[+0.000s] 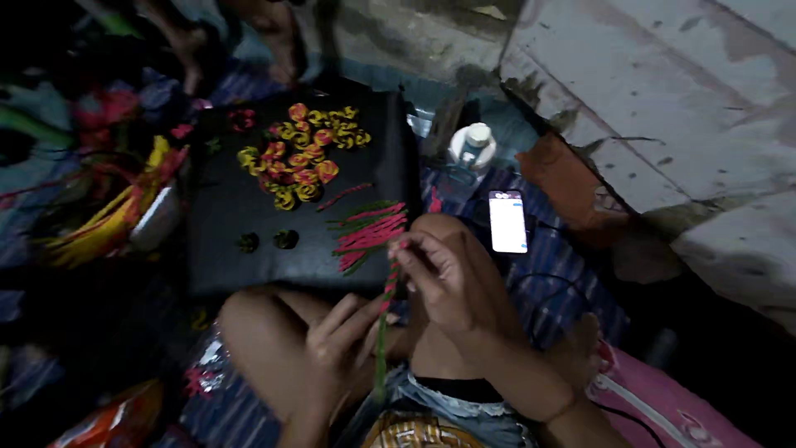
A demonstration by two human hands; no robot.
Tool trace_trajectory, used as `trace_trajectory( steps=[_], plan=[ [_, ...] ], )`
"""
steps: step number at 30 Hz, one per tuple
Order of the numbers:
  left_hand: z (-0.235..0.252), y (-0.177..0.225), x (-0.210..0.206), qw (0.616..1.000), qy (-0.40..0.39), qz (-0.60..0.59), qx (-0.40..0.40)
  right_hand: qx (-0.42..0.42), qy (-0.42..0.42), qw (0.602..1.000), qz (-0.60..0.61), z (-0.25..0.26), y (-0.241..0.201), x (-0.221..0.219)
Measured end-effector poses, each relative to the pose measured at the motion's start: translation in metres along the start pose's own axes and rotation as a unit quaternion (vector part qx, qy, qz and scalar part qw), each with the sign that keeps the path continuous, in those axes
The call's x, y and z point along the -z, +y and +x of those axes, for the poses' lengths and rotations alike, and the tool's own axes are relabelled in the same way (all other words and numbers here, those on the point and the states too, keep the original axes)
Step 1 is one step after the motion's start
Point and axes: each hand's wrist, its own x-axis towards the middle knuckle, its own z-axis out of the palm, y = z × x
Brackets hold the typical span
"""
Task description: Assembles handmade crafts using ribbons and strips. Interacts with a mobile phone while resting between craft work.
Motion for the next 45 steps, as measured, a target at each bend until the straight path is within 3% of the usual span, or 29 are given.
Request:
trace_trajectory(
  steps=[3, 5, 6, 8, 9, 10, 11, 12, 14, 15, 20, 23, 27, 29, 34, 38, 41, 43, 45],
  plan=[
    [0.002, 0.0, -0.006, 0.988, 0.053, -0.133, 0.064, 0.036, -0.003, 0.999, -0.001, 0.0, 0.005, 0.002],
    [0.003, 0.006, -0.012, 0.935, 0.071, -0.291, 0.193, 0.086, -0.026, 0.996, 0.002, -0.002, 0.008, 0.003],
    [0.005, 0.011, -0.011, 0.877, 0.058, -0.387, 0.279, 0.119, -0.044, 0.992, -0.009, -0.003, 0.008, 0.004],
    [0.012, 0.017, -0.005, 0.721, -0.022, -0.54, 0.434, 0.189, -0.064, 0.979, -0.043, -0.004, 0.007, 0.004],
    [0.013, 0.016, -0.003, 0.657, -0.065, -0.585, 0.471, 0.216, -0.064, 0.972, -0.061, -0.005, 0.007, 0.004],
    [0.013, 0.015, -0.003, 0.623, -0.089, -0.609, 0.483, 0.237, -0.063, 0.967, -0.074, -0.006, 0.007, 0.004],
    [0.012, 0.014, -0.003, 0.626, -0.09, -0.611, 0.476, 0.247, -0.064, 0.963, -0.087, -0.005, 0.007, 0.004],
    [0.01, 0.013, -0.004, 0.668, -0.071, -0.584, 0.456, 0.249, -0.066, 0.961, -0.099, -0.005, 0.006, 0.005],
    [0.006, 0.013, -0.007, 0.788, 0.009, -0.472, 0.394, 0.227, -0.059, 0.967, -0.098, -0.004, 0.006, 0.004],
    [0.005, 0.012, -0.008, 0.824, 0.05, -0.427, 0.368, 0.205, -0.051, 0.974, -0.083, -0.003, 0.007, 0.004],
    [0.001, 0.005, -0.007, 0.908, 0.159, -0.287, 0.262, 0.06, -0.103, 0.993, -0.019, -0.001, 0.012, 0.004],
    [0.0, 0.0, -0.003, 0.953, 0.15, -0.157, 0.212, 0.034, -0.13, 0.99, -0.048, -0.005, 0.023, -0.004],
    [0.002, -0.002, 0.011, 0.964, 0.047, -0.101, 0.241, 0.091, -0.098, 0.988, -0.082, -0.001, 0.033, -0.005],
    [0.0, 0.0, 0.015, 0.975, 0.016, -0.006, 0.223, 0.093, -0.079, 0.987, -0.106, 0.001, 0.034, -0.002],
    [0.004, 0.0, 0.009, 0.971, 0.067, 0.204, 0.102, 0.065, -0.078, 0.988, -0.119, 0.001, 0.036, 0.001],
    [0.009, -0.008, 0.004, 0.96, 0.044, 0.272, 0.045, 0.095, -0.08, 0.979, -0.16, 0.002, 0.035, 0.004],
    [0.013, -0.006, 0.007, 0.977, -0.021, 0.182, 0.11, 0.122, -0.095, 0.972, -0.178, 0.004, 0.038, 0.007],
    [0.013, -0.006, 0.016, 0.981, -0.073, -0.013, 0.18, 0.115, -0.124, 0.973, -0.157, 0.006, 0.036, 0.009],
    [0.012, -0.012, 0.02, 0.938, -0.101, -0.253, 0.214, 0.091, -0.158, 0.976, -0.118, 0.009, 0.03, 0.011]
  ],
)
